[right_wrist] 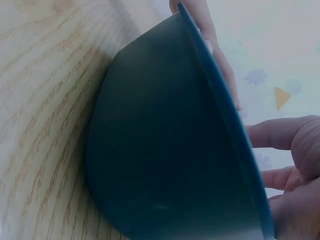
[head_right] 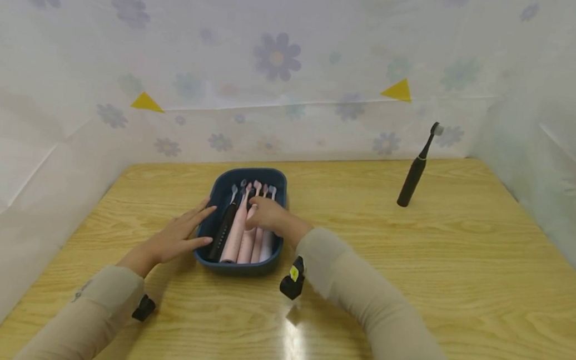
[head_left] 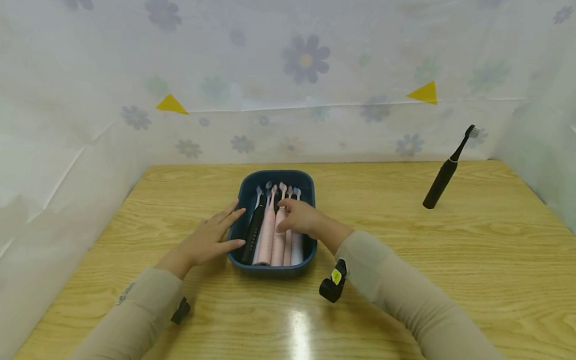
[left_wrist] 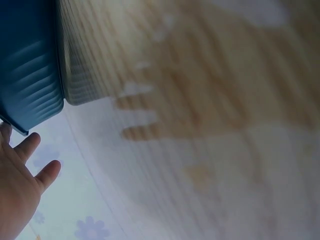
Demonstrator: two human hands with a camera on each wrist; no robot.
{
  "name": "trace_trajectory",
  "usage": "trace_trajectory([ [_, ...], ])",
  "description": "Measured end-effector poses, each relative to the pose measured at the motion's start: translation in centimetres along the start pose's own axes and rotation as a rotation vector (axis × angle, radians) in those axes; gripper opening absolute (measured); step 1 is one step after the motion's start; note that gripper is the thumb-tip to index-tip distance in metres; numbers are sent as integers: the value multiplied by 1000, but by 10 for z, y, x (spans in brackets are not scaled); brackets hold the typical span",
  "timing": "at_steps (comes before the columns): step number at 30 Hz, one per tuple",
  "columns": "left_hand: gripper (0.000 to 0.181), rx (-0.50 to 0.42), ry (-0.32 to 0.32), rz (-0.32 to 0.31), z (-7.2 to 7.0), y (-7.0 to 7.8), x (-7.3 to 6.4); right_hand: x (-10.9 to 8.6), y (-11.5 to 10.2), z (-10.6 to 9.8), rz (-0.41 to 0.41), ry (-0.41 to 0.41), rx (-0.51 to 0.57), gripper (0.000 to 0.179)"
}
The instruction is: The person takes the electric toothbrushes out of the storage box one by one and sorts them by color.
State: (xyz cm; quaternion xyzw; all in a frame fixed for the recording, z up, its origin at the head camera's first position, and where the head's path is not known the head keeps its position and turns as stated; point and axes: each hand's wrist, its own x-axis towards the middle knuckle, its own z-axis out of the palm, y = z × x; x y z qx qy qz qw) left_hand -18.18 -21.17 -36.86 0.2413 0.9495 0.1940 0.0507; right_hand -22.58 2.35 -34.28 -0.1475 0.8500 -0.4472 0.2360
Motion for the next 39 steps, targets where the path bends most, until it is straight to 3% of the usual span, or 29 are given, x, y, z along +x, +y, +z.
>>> trace_trajectory([
  [7,70,13,-2,9,-1,0,0,5,-2,4,19,0,-101,60],
  [17,69,15,3,12,0,0,-1,13,-5,8,38,20,-154,63],
  [25,70,8,10,14,-1,0,-1,14,-4,11,138,76,44,59],
  [31,70,14,7,7,0,-2,-1,14,0,15,117,87,137,59],
  [39,70,6,1,-2,2,-3,-1,10,1,17,101,109,172,62],
])
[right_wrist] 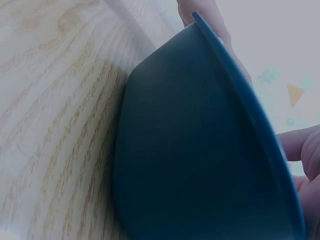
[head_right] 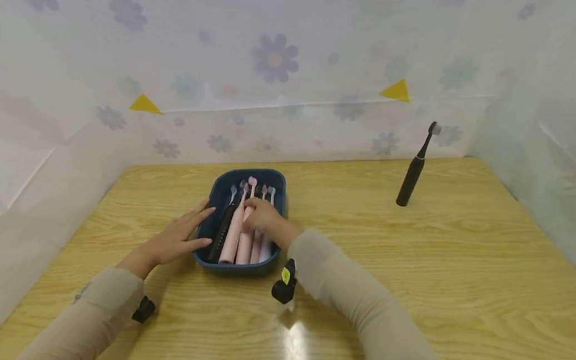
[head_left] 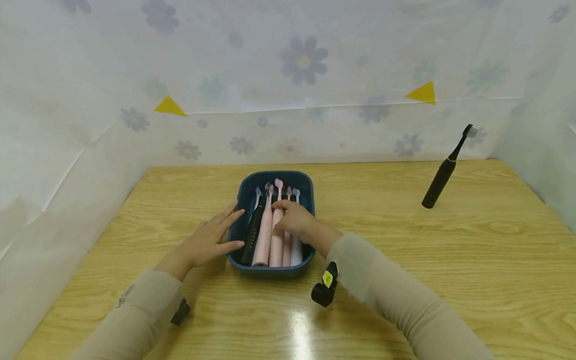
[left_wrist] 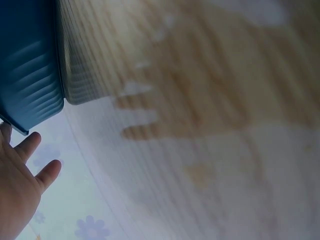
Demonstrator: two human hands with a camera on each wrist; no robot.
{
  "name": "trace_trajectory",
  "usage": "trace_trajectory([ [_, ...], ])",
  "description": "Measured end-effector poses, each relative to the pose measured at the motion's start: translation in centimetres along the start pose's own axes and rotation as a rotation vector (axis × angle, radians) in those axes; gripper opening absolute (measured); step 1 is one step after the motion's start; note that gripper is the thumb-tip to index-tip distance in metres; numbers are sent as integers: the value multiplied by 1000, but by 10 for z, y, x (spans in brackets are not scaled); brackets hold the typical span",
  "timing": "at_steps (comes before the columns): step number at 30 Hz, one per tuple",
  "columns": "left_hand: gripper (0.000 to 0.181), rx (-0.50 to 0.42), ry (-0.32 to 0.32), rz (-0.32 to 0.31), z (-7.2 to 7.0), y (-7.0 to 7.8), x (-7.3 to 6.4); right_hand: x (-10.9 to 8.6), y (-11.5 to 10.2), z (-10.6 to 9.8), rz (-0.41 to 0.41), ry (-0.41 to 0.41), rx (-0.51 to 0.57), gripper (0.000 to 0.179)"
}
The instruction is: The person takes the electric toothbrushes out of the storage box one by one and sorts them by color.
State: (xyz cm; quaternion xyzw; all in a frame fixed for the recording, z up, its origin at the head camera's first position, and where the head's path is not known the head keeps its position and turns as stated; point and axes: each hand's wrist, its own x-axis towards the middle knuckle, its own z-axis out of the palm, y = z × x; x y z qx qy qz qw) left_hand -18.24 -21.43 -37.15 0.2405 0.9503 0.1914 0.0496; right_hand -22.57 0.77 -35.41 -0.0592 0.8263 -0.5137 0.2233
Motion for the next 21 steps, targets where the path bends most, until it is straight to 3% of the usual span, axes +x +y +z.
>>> trace_trajectory([
  [11,70,5,-2,3,-2,1,1,-3,0,0,30,9,162,65],
  [21,70,2,4,5,-1,1,2,-7,-1,0,17,25,220,67],
])
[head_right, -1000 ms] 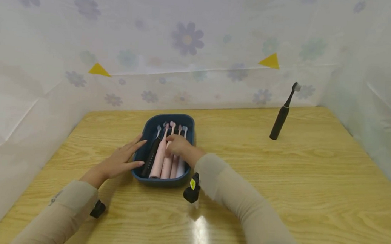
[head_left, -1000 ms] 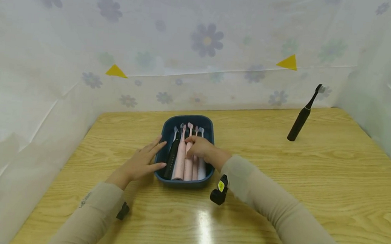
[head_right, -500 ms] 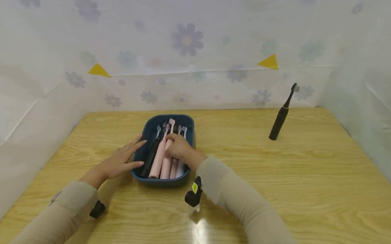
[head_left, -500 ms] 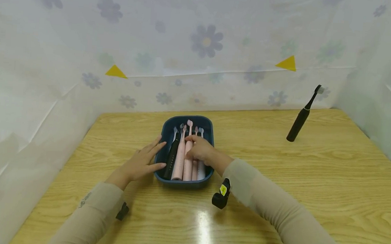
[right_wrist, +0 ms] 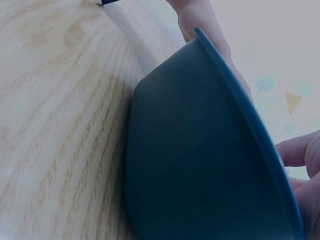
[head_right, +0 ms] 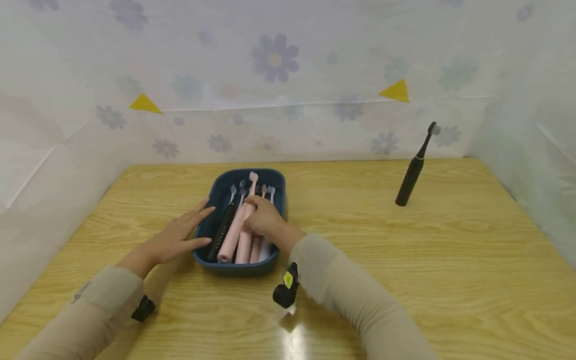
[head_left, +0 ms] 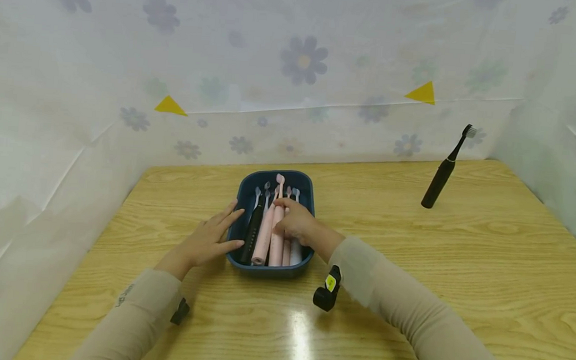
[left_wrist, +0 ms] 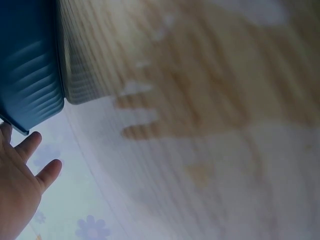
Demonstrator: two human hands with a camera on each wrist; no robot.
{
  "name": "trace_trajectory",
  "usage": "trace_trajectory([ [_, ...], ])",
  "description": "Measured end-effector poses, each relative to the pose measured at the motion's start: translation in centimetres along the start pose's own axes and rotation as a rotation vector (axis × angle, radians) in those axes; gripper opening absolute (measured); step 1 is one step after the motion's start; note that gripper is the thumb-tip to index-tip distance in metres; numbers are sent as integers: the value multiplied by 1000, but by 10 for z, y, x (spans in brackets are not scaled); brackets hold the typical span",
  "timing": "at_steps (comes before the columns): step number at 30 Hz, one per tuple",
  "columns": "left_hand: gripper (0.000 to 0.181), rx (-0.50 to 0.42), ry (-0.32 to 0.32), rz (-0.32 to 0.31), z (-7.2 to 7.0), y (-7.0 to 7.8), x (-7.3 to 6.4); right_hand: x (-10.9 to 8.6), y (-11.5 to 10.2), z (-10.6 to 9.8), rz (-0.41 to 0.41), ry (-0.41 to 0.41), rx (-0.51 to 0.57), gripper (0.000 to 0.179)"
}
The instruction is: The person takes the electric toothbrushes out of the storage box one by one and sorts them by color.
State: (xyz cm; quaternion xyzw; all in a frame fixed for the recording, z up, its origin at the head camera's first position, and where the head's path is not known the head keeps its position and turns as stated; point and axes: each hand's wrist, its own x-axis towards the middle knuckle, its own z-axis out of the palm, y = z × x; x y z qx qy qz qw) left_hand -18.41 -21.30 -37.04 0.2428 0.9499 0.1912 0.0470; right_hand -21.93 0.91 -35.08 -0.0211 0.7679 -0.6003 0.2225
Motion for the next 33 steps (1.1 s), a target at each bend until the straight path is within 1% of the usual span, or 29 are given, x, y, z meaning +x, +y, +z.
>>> trace_trajectory([
  [6,70,-4,0,8,0,0,-1,-2,1,0,-17,1,34,69],
  [11,70,-9,-2,8,1,-1,-2,-2,3,1,-64,12,39,69],
  [17,70,-15,-4,-1,-1,0,-1,-4,2,2,-120,45,1,68],
  [21,70,-16,0,6,-2,1,-1,-6,2,1,-188,58,-44,68],
  [24,70,-13,4,11,-2,1,-1,-7,3,1,-244,81,-97,67],
  [27,70,-5,5,12,-2,0,-1,-8,4,0,-278,97,-125,67],
  [29,70,-1,7,13,-1,-1,0,-8,5,1,-290,96,-117,67],
  [33,70,-3,5,11,0,-1,0,-10,6,0,-285,86,-73,67],
])
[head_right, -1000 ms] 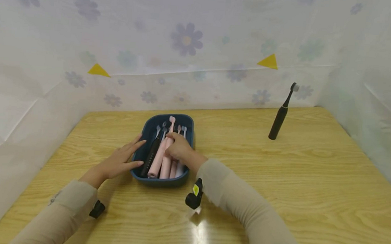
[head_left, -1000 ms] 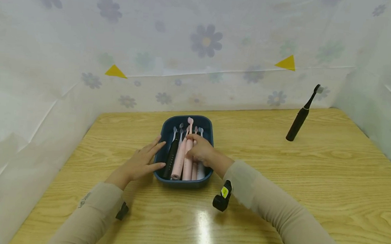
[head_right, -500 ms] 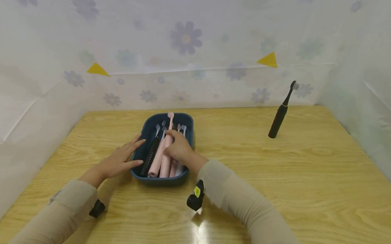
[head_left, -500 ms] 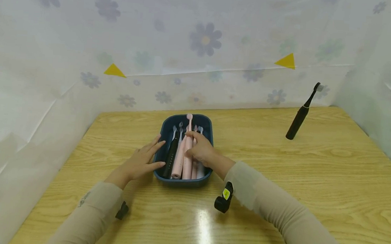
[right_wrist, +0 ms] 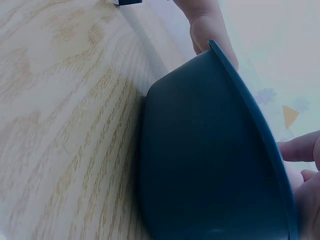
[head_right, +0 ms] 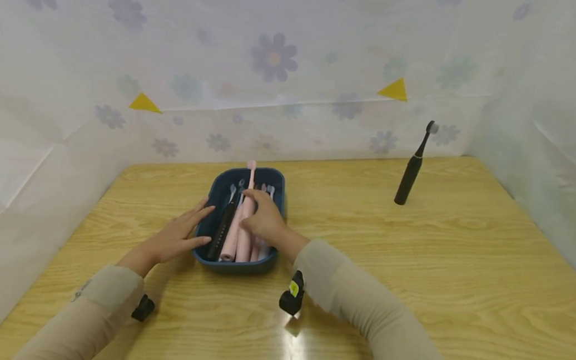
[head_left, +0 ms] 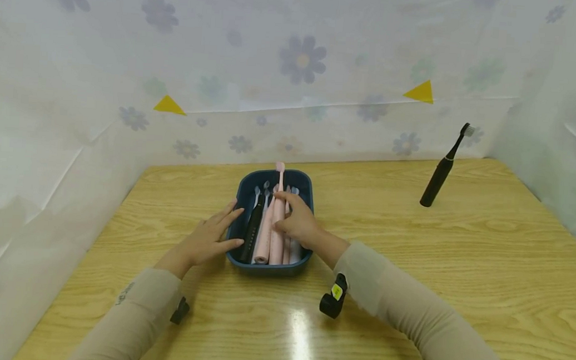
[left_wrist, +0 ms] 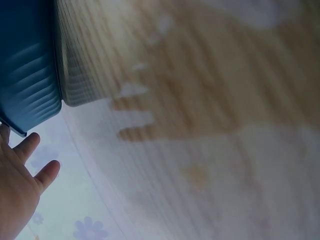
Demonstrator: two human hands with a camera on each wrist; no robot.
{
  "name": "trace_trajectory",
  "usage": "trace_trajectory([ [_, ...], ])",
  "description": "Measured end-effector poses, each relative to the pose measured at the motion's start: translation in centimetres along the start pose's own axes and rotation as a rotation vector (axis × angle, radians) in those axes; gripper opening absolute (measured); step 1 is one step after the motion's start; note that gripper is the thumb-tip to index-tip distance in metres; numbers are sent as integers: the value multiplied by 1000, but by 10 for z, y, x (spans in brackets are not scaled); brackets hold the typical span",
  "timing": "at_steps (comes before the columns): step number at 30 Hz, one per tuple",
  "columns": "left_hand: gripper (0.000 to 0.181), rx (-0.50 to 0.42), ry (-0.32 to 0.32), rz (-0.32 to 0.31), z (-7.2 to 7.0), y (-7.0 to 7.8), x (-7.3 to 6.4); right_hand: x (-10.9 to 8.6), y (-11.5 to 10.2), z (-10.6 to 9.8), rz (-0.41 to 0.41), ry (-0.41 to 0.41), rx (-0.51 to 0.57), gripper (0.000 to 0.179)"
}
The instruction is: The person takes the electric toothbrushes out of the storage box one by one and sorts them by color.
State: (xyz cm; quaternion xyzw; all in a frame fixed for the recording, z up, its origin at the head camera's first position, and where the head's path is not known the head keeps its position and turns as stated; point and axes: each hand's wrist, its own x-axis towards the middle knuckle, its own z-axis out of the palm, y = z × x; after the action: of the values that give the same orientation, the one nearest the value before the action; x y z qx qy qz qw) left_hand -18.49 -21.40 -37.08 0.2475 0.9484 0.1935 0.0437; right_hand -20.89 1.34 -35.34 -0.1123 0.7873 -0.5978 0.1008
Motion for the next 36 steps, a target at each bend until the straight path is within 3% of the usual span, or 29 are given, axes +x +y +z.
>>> trace_trajectory([
  [6,70,-2,-4,-6,1,0,0,-3,1,-2,-24,-12,71,68],
  [13,70,-8,-3,0,0,1,0,-6,1,-7,-120,14,67,64],
  [18,70,-4,-3,-5,1,0,1,-7,0,-10,-143,43,57,64],
  [36,71,-10,-4,-11,2,0,2,-2,0,-24,-92,82,90,65],
])
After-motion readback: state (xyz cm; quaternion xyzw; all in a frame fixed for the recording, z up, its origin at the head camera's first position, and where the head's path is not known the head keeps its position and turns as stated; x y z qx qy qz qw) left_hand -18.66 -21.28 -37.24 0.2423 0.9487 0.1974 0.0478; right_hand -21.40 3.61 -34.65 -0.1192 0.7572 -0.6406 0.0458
